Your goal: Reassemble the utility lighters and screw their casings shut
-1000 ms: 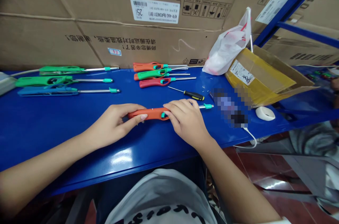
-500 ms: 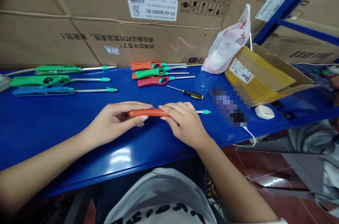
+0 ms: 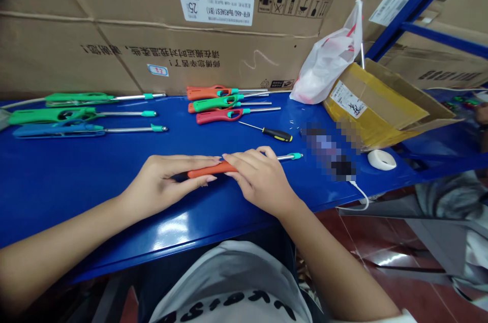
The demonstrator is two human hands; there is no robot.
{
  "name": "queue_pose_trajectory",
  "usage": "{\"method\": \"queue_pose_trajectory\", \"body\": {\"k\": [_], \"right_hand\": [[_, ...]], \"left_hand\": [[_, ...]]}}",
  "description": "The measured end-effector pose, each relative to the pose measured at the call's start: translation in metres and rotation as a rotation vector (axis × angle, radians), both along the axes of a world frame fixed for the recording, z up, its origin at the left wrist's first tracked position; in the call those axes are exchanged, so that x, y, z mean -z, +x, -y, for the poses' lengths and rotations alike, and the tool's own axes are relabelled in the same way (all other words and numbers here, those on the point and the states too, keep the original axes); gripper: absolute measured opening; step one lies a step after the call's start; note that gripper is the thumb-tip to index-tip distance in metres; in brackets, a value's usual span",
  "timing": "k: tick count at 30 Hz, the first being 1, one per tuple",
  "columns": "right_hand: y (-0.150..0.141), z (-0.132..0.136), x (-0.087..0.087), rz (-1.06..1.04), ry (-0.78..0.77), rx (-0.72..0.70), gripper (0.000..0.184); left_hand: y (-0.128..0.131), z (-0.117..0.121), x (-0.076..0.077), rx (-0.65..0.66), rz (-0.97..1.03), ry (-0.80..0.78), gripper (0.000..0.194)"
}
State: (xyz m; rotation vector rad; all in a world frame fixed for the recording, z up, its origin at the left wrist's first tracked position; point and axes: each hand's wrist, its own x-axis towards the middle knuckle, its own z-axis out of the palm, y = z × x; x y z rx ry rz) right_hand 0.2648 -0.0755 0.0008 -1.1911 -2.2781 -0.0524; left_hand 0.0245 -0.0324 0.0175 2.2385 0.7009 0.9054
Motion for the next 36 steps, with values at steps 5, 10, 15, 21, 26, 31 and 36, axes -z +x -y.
{"method": "queue_pose_trajectory", "body": {"k": [5, 10, 15, 21, 26, 31, 36], "right_hand": [[0.000, -0.002, 0.001, 0.025, 0.015, 0.030, 0.024], [0.007, -0.005, 0.005, 0.049, 0.037, 0.216, 0.028], [0.013, -0.005, 0.009, -0.042, 0.071, 0.300, 0.008], [0.012, -0.004, 0.006, 0.010, 0.003, 0.246, 0.004], [0.010, -0.001, 0.005, 0.103, 0.033, 0.219, 0.008], [0.004, 0.000, 0.004, 0.136, 0.047, 0.157, 0.007], [0.001, 0.000, 0.004, 0.134, 0.056, 0.148, 0.005]], "left_hand": [[-0.002, -0.004, 0.002, 0.030, -0.027, -0.015, 0.029], [-0.015, -0.023, -0.002, -0.015, -0.101, 0.040, 0.032], [-0.027, -0.038, -0.005, -0.083, -0.130, 0.120, 0.034], [-0.030, -0.038, -0.005, -0.063, -0.146, 0.163, 0.031], [-0.029, -0.032, -0.008, -0.045, -0.251, 0.266, 0.029], [-0.021, -0.024, -0.004, 0.057, -0.397, 0.433, 0.038], [-0.014, -0.019, 0.003, 0.091, -0.407, 0.512, 0.028]]}}
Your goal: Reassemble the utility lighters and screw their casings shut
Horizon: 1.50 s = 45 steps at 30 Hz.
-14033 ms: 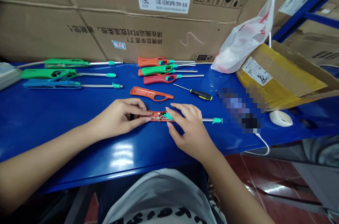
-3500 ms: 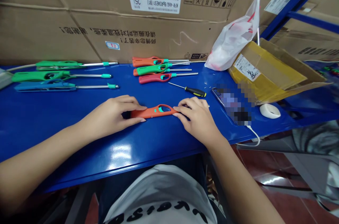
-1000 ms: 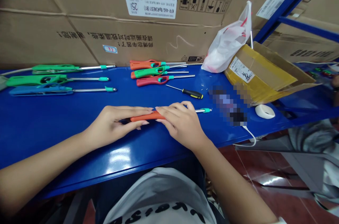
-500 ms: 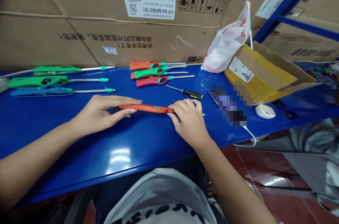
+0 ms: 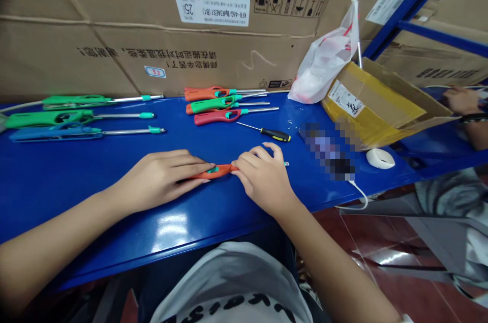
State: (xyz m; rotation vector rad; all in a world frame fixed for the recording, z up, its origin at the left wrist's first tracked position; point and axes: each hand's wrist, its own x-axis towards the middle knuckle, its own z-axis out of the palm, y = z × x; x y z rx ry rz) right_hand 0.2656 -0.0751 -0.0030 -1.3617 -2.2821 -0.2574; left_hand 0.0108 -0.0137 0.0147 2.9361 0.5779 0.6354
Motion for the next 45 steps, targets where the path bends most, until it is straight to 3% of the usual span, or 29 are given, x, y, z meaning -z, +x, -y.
{"method": "queue_pose_trajectory", "body": {"k": [6, 10, 16, 22, 29, 39, 45], "right_hand": [[0.008, 0.001, 0.003, -0.107, 0.123, 0.281, 0.035], [0.018, -0.002, 0.007, -0.217, 0.120, 0.393, 0.032], [0.023, -0.004, 0.013, -0.213, 0.080, 0.322, 0.028], [0.026, -0.004, 0.011, -0.215, 0.054, 0.200, 0.011], [0.021, -0.002, 0.005, -0.039, -0.100, -0.018, 0.022], [0.010, 0.001, 0.000, -0.017, -0.135, -0.074, 0.029], [0.010, 0.005, -0.004, -0.098, -0.064, 0.051, 0.023]], "left_hand": [[-0.010, -0.009, -0.009, -0.037, 0.022, 0.125, 0.024], [-0.025, -0.020, -0.017, -0.056, 0.015, 0.120, 0.024], [-0.034, -0.028, -0.024, -0.101, 0.062, -0.001, 0.025], [-0.038, -0.029, -0.032, -0.093, 0.042, -0.191, 0.026], [-0.037, -0.030, -0.030, -0.030, 0.014, -0.224, 0.026], [-0.014, -0.009, -0.013, 0.043, 0.055, -0.201, 0.025], [-0.019, -0.011, -0.020, -0.037, 0.066, -0.158, 0.026]]}}
